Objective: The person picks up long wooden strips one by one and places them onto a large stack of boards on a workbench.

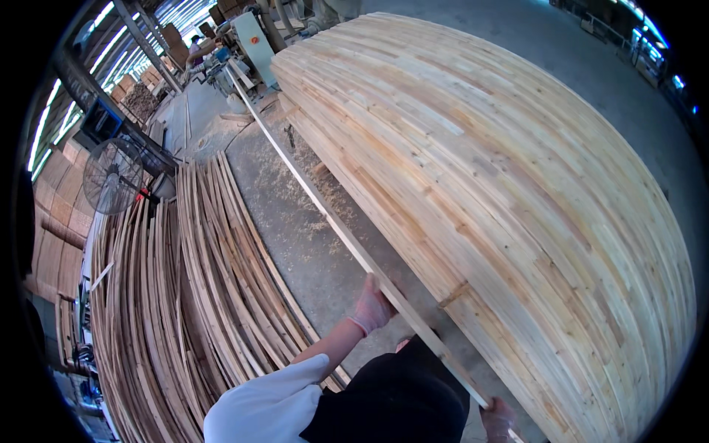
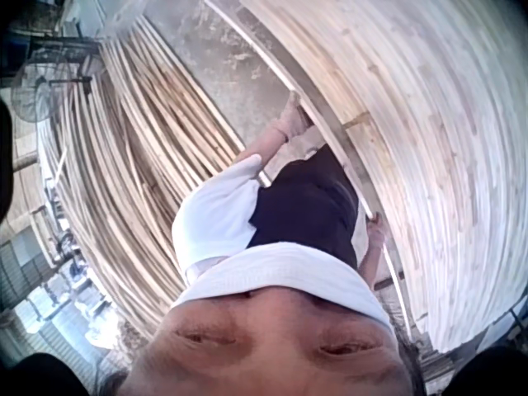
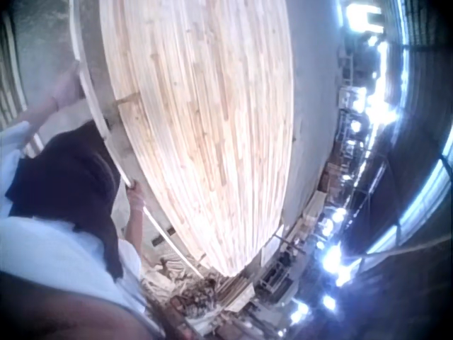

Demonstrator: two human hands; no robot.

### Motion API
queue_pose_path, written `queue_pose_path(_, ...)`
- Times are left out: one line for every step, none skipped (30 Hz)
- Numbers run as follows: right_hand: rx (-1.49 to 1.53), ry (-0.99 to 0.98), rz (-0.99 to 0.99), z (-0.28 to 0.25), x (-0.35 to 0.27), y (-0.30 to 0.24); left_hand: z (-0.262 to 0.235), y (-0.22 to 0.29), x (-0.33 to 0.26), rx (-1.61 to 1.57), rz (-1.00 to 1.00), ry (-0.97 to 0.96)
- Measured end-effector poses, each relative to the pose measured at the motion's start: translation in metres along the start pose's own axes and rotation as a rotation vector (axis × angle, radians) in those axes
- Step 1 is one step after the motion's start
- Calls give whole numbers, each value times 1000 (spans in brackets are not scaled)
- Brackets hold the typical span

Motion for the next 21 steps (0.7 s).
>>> queue_pose_path(4, 62, -72, -12, 7, -22, -2, -15, 2, 105, 3, -26)
queue_pose_path(-16, 118, -125, -22, 11, -40, -6, -41, -1, 114, -105, -106)
queue_pose_path(38, 94, -216, -31, 14, -59, -9, -65, -5, 148, -167, -225)
queue_pose_path(57, 77, -280, -38, 16, -77, -11, -91, -8, 188, -254, -346)
queue_pose_path(92, 119, -359, -42, 14, -95, -17, -121, -12, 199, -342, -340)
queue_pose_path(100, 142, -420, -46, 12, -105, -23, -149, -16, 184, -410, -317)
queue_pose_path(148, 138, -502, -49, 10, -111, -27, -172, -18, 143, -460, -296)
queue_pose_path(186, 108, -580, -49, 7, -112, -32, -190, -20, 35, -516, -222)
queue_pose_path(253, 131, -710, -51, 4, -106, -35, -199, -19, 78, -482, -245)
queue_pose_path(370, 104, -611, -48, 5, -88, -37, -206, -19, 90, -470, -232)
queue_pose_path(516, 132, -561, -45, 4, -63, -37, -208, -22, 207, -396, -318)
queue_pose_path(662, 162, -508, -39, 2, -32, -40, -209, -23, 295, -401, -269)
queue_pose_path(586, 175, -428, -38, 3, 9, -38, -205, -25, 338, -399, -290)
queue_pose_path(361, 260, -354, -36, 5, 50, -38, -200, -28, 417, -358, -234)
queue_pose_path(392, 216, -243, -29, 1, 101, -36, -196, -32, 485, -364, -158)
queue_pose_path(260, 221, -95, -23, -5, 151, -27, -196, -39, 437, -354, -223)
queue_pose_path(186, 252, -9, -15, -14, 198, -19, -192, -46, 438, -355, -241)
queue_pose_path(211, 228, 99, -4, -27, 246, -8, -191, -55, 418, -362, -308)
queue_pose_path(186, 262, 162, 6, -34, 285, 4, -189, -62, 452, -327, -367)
queue_pose_path(140, 316, 186, 17, -41, 318, 13, -190, -69, 476, -352, -367)
queue_pose_path(80, 373, 198, 29, -48, 346, 21, -194, -76, 500, -366, -381)
Point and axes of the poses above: each hand's wrist, its own x-axis towards the middle knuckle, its own z-axis out of the palm, y = z × x, the point moved 4 cm from there along x, towards the middle knuckle, and after that the axes turned 1 degree about -y, right-handed, at the moved point
